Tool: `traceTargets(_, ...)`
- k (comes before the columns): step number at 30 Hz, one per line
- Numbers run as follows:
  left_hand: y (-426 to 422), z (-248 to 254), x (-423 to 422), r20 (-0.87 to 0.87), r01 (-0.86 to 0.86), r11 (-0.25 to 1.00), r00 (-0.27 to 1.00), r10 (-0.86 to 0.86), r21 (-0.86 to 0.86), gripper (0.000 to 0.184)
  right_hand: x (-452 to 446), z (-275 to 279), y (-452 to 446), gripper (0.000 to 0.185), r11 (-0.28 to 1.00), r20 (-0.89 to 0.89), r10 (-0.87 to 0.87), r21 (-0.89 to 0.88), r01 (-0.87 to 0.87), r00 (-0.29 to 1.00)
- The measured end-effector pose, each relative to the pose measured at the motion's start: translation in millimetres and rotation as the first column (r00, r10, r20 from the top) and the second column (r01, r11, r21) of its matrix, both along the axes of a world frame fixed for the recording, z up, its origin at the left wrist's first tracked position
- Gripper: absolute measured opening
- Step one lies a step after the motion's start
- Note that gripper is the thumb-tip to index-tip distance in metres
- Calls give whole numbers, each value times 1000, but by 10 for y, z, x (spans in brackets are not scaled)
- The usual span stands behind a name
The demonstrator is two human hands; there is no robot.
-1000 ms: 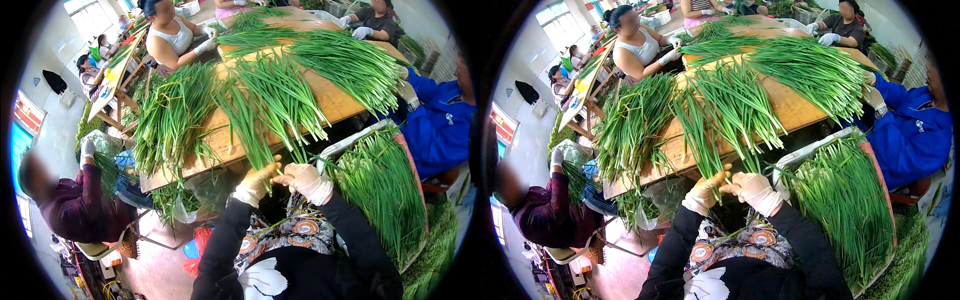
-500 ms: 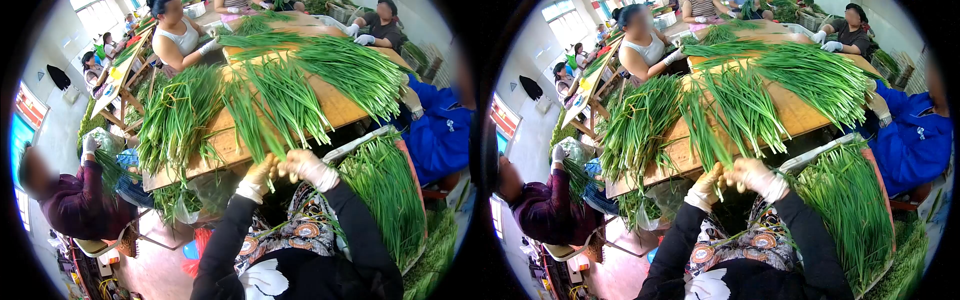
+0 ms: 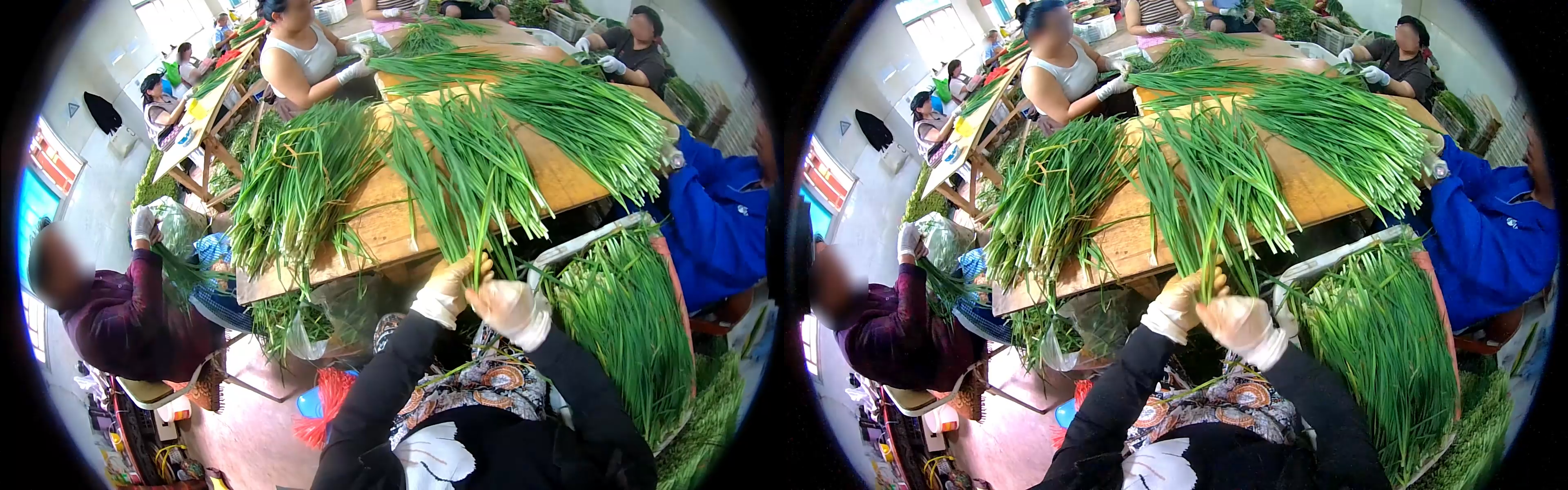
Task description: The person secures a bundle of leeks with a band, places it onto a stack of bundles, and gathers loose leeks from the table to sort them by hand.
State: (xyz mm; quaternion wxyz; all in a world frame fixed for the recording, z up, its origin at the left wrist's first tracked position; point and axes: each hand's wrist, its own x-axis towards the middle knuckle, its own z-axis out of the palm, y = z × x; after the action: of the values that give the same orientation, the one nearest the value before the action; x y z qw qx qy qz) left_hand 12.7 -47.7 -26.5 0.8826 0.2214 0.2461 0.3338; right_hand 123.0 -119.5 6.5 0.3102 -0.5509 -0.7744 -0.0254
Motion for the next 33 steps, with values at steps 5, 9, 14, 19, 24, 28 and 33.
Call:
traceTargets(5, 429, 398, -281, 40, 44, 998, 998, -46, 40, 28, 22, -18, -396, 31, 581, -35, 543, -706, -405, 839)
traceTargets(9, 596, 997, -675, 233, 221, 975, 948, -219, 19, 30, -55, 105, 590, 33, 647, 169, 545, -708, -283, 822)
traceTargets(14, 588, 1406, -875, 246, 117, 954, 951, -188, 277, 49, -450, -486, 1833, 60, 970, 220, -202, -92, 227, 954)
traceTargets(19, 585, 1467, -1035, 221, 36, 964, 970, -96, 263, 52, -634, -442, 1740, 14, 926, -116, -53, -377, 5, 992)
traceTargets(24, 744, 1028, -933, 219, 25, 982, 973, -67, 189, 47, -399, -300, 225, 26, 783, -422, 286, -415, -464, 860)
traceTargets(28, 786, 524, -671, 94, -18, 999, 995, 22, -40, 42, -158, -291, -347, 31, 256, -336, 587, -787, -562, 737)
traceTargets(33, 534, 153, -381, -79, 59, 998, 995, -61, -31, 49, 196, 161, -102, 26, 835, 56, 41, -551, -3, 998)
